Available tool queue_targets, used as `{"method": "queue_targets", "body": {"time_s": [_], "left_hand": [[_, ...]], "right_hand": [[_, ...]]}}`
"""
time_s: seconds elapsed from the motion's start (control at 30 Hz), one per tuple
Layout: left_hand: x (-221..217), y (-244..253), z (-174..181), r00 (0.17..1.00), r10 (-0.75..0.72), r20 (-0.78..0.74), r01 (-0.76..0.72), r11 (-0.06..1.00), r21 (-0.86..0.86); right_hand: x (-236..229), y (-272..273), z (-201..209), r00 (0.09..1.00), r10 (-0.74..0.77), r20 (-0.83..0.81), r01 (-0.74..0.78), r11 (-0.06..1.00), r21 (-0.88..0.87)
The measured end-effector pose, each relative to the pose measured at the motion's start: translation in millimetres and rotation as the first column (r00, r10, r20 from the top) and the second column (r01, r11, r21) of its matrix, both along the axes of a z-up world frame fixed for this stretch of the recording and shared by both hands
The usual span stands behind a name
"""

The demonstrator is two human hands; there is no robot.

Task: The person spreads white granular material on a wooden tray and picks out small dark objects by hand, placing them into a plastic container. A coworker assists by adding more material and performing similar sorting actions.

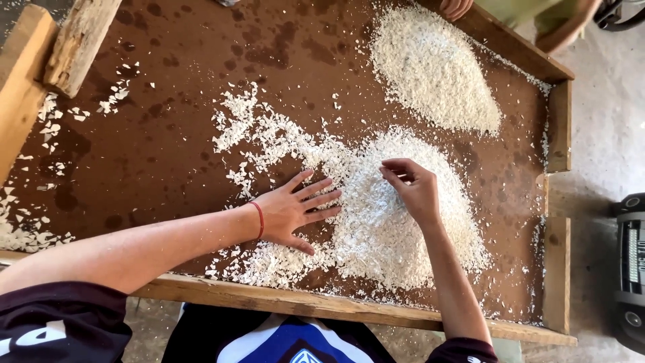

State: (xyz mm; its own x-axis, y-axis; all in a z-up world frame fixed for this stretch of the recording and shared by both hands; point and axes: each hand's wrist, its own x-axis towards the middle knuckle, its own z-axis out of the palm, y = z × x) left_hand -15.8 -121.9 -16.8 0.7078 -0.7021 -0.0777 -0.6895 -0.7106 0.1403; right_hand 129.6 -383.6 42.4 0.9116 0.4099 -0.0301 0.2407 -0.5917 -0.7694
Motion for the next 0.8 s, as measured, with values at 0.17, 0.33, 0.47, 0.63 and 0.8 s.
{"method": "queue_targets", "body": {"time_s": [0.17, 0.33, 0.47, 0.63, 0.8], "left_hand": [[-0.5, 0.8, 6.1, 1.000, -0.006, -0.011, 0.006, 1.000, 0.020], [-0.2, 2.4, 12.3, 1.000, -0.008, -0.023, 0.009, 0.999, 0.051], [-1.1, 3.9, 15.9, 0.999, -0.016, -0.028, 0.018, 0.998, 0.060], [-0.8, 4.7, 12.6, 1.000, -0.016, -0.020, 0.017, 0.999, 0.045], [-1.0, 5.5, 18.0, 0.999, -0.016, -0.034, 0.017, 0.999, 0.041]], "right_hand": [[5.3, 13.0, -8.1, 0.932, 0.268, 0.242, -0.221, 0.953, -0.205], [10.6, 25.7, -28.4, 0.772, 0.505, 0.385, -0.330, 0.837, -0.436], [17.9, 33.9, -20.8, 0.754, 0.580, 0.309, -0.359, 0.757, -0.546], [13.9, 44.8, -0.9, 0.732, 0.617, 0.287, -0.386, 0.724, -0.572], [14.7, 40.0, -22.7, 0.717, 0.655, 0.236, -0.404, 0.667, -0.626]]}}
